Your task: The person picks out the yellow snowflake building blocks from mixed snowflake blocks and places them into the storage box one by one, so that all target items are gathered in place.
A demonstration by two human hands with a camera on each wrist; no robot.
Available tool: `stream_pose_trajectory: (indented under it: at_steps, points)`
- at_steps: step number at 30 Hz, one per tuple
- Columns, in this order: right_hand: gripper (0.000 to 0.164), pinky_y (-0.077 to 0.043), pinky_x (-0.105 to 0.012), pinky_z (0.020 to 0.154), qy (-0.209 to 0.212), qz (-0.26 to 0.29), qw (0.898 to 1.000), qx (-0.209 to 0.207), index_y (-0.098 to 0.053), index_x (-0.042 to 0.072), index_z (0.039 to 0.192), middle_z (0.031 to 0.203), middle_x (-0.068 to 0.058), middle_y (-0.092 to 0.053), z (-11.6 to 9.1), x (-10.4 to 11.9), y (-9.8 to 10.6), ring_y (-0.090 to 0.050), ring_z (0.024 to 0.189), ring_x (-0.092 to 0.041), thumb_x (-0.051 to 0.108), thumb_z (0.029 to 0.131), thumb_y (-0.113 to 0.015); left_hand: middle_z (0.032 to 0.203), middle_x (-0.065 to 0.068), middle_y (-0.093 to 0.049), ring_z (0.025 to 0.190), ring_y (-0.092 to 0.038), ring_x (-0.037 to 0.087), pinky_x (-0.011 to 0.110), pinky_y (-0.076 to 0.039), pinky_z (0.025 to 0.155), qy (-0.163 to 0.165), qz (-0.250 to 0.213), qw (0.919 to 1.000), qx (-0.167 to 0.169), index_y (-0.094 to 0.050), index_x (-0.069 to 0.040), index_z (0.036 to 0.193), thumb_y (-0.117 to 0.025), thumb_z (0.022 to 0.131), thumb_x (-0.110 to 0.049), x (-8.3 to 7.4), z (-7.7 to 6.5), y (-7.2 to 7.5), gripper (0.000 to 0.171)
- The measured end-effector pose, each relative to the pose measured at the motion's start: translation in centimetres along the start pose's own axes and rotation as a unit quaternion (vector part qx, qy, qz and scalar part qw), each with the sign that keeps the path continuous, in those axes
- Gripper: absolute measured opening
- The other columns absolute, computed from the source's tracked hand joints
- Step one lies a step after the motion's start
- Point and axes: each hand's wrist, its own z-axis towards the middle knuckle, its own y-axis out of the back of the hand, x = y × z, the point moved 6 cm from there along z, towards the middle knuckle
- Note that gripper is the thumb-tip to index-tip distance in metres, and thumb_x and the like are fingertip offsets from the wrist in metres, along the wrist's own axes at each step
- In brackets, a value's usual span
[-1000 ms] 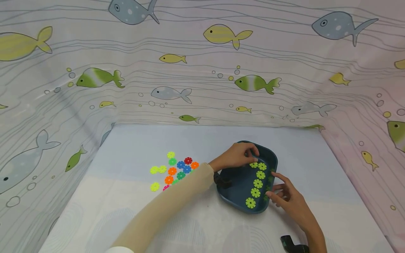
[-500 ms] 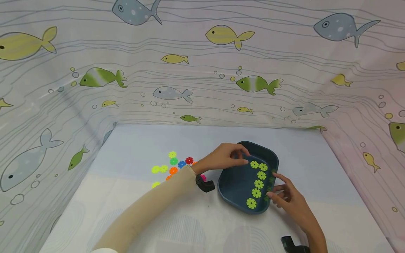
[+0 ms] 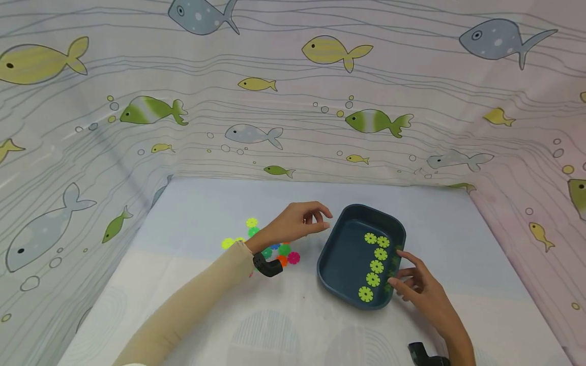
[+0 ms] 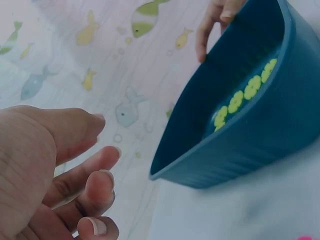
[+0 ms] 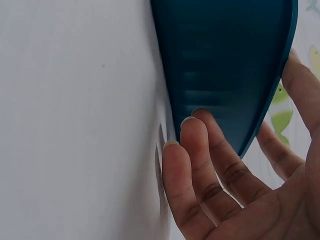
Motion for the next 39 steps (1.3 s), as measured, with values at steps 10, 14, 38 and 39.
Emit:
stream_pose_trajectory:
  at_steps: [10,14,38,39]
  points:
    - [0.073,-0.056,-0.035,0.065,-0.001,-0.004,1.0,-0.002,-0.027,0.021,0.162,0.117,-0.021,-0.063,0.0,-0.1,0.2,-0.067,0.082,-0.024,0.029,0.102,-0.068,0.092,-0.01,-0.068,0.064,-0.055,0.014,0.028,-0.047,0.06,0.035,-0.005,0.9993,-0.014,-0.07,-0.025,0.117,-0.07,0.1,-0.031,2.3,-3.8,2.5,0.018]
    - [0.072,-0.056,-0.035,0.065,0.002,0.001,1.0,-0.001,-0.027,0.021,0.162,0.116,-0.021,-0.063,0.0,-0.1,0.1,-0.067,0.082,-0.024,0.028,0.102,-0.067,0.092,-0.01,-0.068,0.065,-0.055,0.015,0.028,-0.047,0.061,0.041,0.0,0.9989,-0.021,-0.07,-0.025,0.117,-0.069,0.101,-0.031,2.9,-5.3,3.3,0.018]
    - [0.074,-0.057,-0.035,0.066,-0.01,0.009,1.0,0.004,-0.027,0.022,0.162,0.118,-0.021,-0.063,0.1,-0.3,0.0,-0.067,0.084,-0.026,0.03,0.101,-0.069,0.095,-0.004,-0.068,0.063,-0.055,0.018,0.027,-0.044,0.057,0.178,0.044,0.9795,-0.083,-0.072,-0.012,0.117,-0.076,0.096,-0.022,9.4,-16.7,9.2,0.024]
    - [0.074,-0.057,-0.035,0.066,-0.01,0.009,1.0,0.004,-0.027,0.022,0.162,0.118,-0.021,-0.063,0.1,-0.3,0.0,-0.067,0.084,-0.025,0.03,0.101,-0.069,0.095,-0.004,-0.068,0.064,-0.055,0.018,0.027,-0.045,0.058,0.184,0.047,0.978,-0.086,-0.072,-0.013,0.117,-0.076,0.095,-0.022,9.8,-17.1,9.4,0.024]
